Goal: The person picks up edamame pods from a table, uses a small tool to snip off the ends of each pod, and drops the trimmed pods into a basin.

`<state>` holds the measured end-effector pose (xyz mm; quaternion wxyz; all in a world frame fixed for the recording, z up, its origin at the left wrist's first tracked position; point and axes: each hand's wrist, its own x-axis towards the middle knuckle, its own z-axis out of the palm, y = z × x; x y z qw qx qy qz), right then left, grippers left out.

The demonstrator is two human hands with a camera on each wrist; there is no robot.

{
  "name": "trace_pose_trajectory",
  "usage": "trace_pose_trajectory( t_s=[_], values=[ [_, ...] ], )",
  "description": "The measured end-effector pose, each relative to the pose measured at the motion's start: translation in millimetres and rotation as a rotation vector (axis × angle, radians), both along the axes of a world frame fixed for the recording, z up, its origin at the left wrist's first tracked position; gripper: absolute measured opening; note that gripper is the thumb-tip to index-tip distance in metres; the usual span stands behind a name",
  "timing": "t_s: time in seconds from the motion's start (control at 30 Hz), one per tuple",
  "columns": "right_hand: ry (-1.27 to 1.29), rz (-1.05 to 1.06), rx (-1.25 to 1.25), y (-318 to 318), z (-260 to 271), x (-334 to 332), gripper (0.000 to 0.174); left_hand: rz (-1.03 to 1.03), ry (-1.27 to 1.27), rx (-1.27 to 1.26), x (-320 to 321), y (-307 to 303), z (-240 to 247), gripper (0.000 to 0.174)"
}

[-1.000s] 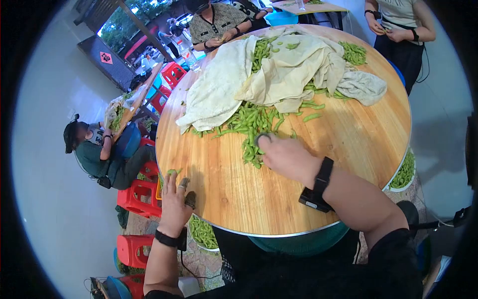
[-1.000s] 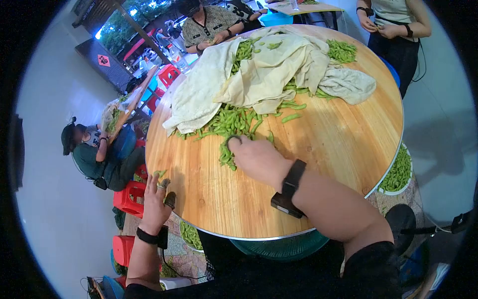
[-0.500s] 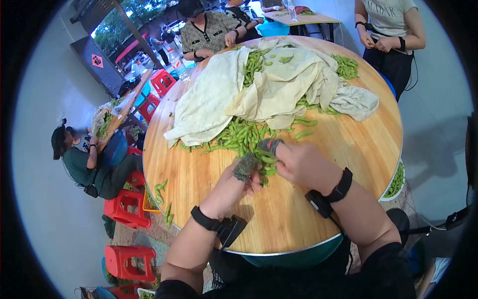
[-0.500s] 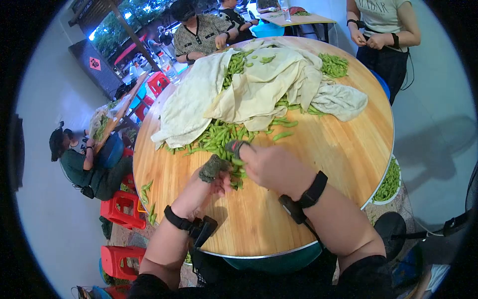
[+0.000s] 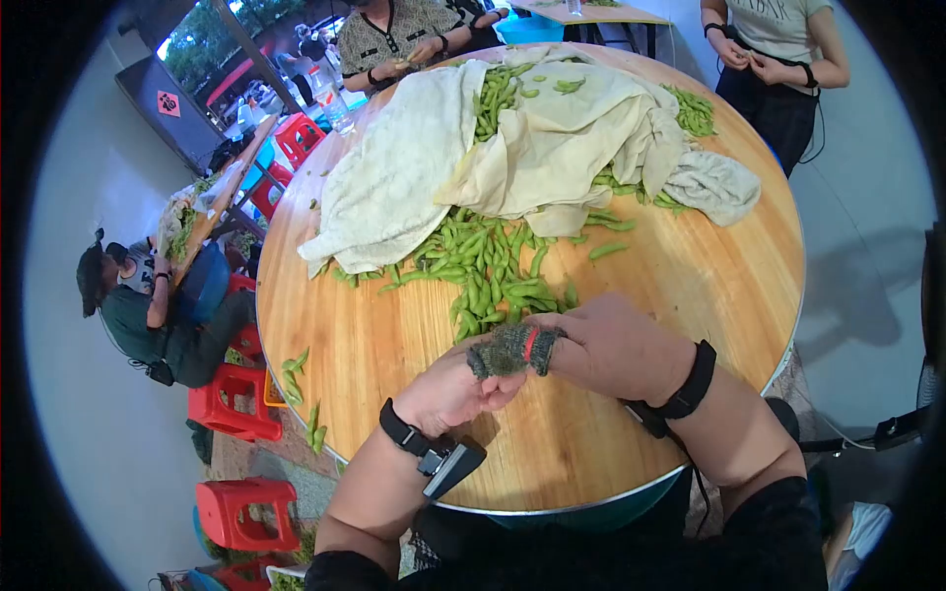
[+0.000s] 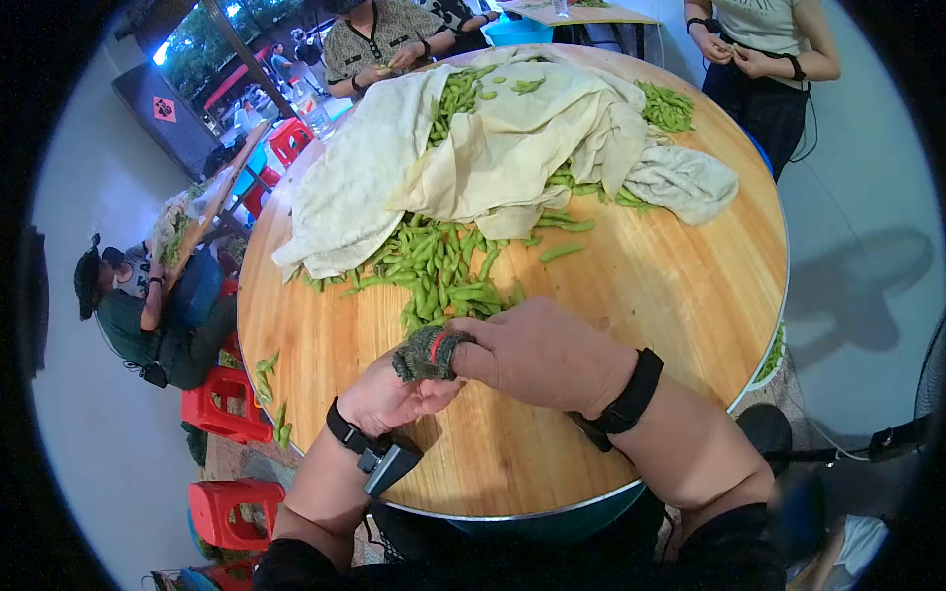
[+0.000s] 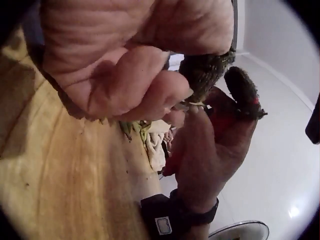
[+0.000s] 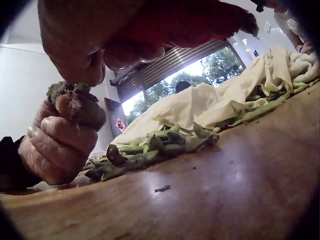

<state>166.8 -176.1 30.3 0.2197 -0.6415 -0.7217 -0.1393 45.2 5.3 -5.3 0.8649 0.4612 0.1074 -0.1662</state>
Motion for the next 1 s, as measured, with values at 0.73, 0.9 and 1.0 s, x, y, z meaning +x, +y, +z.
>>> trace_pose_trajectory(
  t_s=[0.73, 0.9, 1.0],
  values=[
    [1.218, -0.222, -0.182, 9, 1, -7, 0.019, 0.414, -0.413, 0.492, -7, -24, -13, 0.008],
    [1.181, -0.101, -0.149, 12, -7, -11, 0.013, 0.324, -0.666, 0.909, -8, -18, -18, 0.007],
    [1.54, -0.143, -0.253, 13, 1, -8, 0.019, 0.621, -0.431, 0.42, -12, -21, -5, 0.012]
  ],
)
